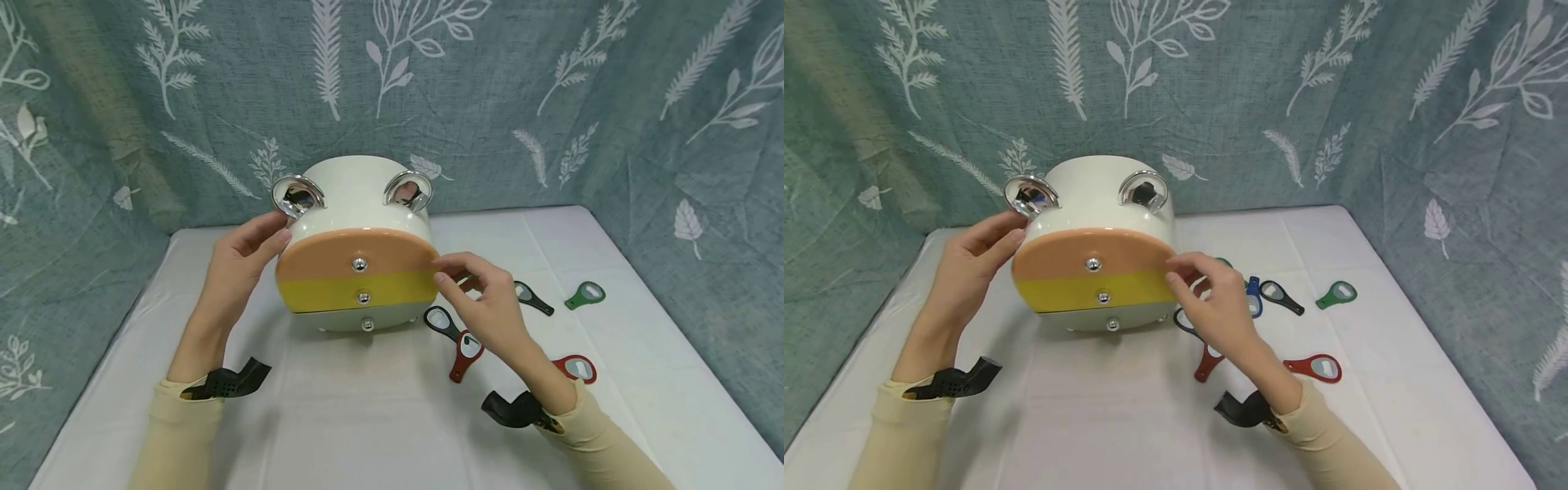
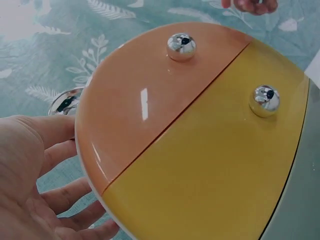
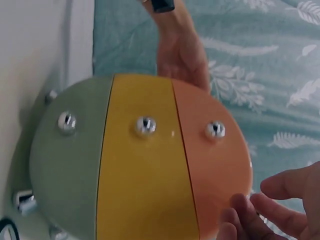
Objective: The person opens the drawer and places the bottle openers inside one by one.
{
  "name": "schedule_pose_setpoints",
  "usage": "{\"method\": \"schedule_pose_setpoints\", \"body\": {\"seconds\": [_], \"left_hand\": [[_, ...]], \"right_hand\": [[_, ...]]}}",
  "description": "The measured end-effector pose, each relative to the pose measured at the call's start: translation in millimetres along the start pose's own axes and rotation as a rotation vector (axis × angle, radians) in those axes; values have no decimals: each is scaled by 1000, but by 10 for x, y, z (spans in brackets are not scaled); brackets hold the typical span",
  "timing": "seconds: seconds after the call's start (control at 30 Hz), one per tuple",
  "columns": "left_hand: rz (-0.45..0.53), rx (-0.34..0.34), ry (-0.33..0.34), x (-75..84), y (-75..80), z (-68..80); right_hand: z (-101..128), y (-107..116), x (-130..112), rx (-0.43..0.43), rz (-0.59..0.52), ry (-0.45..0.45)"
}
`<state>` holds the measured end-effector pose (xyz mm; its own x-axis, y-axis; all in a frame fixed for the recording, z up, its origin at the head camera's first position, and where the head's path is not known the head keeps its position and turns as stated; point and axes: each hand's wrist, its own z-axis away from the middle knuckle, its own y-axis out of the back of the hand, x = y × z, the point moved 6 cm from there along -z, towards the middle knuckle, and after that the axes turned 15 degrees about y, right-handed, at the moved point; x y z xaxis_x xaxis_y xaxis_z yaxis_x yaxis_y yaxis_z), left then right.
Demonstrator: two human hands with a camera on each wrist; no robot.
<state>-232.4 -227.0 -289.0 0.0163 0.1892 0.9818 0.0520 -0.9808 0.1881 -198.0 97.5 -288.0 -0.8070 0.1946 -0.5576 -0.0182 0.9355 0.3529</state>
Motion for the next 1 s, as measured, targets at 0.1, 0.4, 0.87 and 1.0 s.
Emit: {"method": "schedule_pose_setpoints", "body": {"seconds": [0.1, 0.4, 0.87, 1.0], "left_hand": [[0, 3, -2, -10, -11, 17], [61, 4, -7, -24, -29, 29], [91, -3, -20, -21, -38, 49], [91, -8, -20, -13, -37, 52]], "right_hand": [[-43, -85, -16, -26, -53, -20], [-179, -355, 25, -88, -398, -173], [-313, -597, 14, -150, -475, -137], [-332, -641, 30, -152, -473, -143]]}}
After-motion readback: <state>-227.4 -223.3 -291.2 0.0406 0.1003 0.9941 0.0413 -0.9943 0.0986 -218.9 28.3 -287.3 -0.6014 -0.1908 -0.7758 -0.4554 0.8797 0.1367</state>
